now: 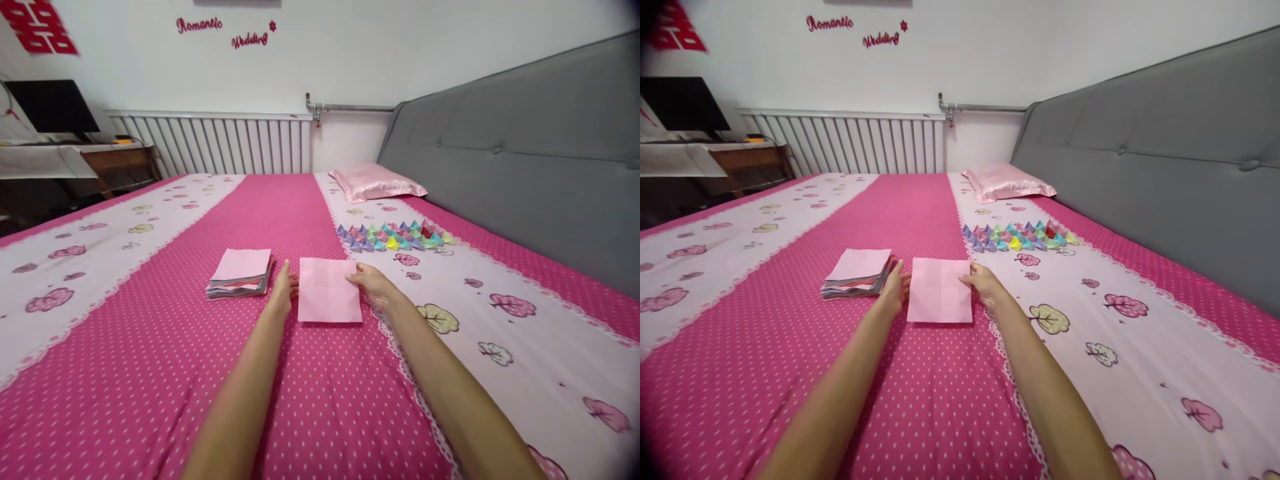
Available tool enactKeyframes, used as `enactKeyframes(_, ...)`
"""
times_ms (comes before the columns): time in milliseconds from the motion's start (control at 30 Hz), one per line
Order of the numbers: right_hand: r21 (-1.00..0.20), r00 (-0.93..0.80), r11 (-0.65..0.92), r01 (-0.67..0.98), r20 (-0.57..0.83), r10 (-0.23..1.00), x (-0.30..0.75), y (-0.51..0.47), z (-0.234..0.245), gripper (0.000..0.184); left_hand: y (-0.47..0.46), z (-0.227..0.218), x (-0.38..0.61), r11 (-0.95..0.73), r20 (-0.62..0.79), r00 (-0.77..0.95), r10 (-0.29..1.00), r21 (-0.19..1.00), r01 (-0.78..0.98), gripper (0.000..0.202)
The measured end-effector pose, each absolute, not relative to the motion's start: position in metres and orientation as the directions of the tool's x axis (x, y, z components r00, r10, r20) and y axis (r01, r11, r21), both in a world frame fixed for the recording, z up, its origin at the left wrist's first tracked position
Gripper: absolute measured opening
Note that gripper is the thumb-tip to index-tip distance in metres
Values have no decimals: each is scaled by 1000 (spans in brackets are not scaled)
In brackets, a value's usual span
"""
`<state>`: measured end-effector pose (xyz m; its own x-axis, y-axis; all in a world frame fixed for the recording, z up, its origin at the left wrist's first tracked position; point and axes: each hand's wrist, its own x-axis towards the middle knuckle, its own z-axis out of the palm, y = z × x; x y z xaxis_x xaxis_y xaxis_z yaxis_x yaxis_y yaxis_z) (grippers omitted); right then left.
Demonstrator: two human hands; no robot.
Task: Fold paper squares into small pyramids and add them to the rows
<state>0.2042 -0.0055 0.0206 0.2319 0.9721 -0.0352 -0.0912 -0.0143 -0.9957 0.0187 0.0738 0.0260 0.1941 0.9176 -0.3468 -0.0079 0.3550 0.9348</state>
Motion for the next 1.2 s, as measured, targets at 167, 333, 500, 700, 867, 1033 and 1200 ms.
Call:
enactKeyframes(167,-977,339,81,-199,9,941,214,8,-5,41,76,24,25,512,-367,540,757,848,-141,62)
enactKeyframes(333,-938,370,126,-322,-2,929,206,15,-7,41,72,21,29,556,-407,520,751,814,-166,36)
enactKeyframes(500,-943,374,124,-309,-1,927,199,10,-1,42,63,16,36,535,-420,504,755,838,-104,30)
enactKeyframes(700,-968,383,122,-221,29,923,211,6,4,49,62,22,34,579,-468,462,753,805,-129,26)
enactKeyframes(867,-992,100,107,-65,100,990,232,0,8,44,64,26,30,582,-468,433,770,794,-177,23)
enactKeyframes(1033,-992,-67,90,92,84,994,238,-6,9,37,66,25,29,587,-470,436,767,789,-180,24)
enactKeyframes(1200,-981,-127,123,148,104,986,236,-6,8,27,66,20,28,599,-468,471,747,782,-173,24)
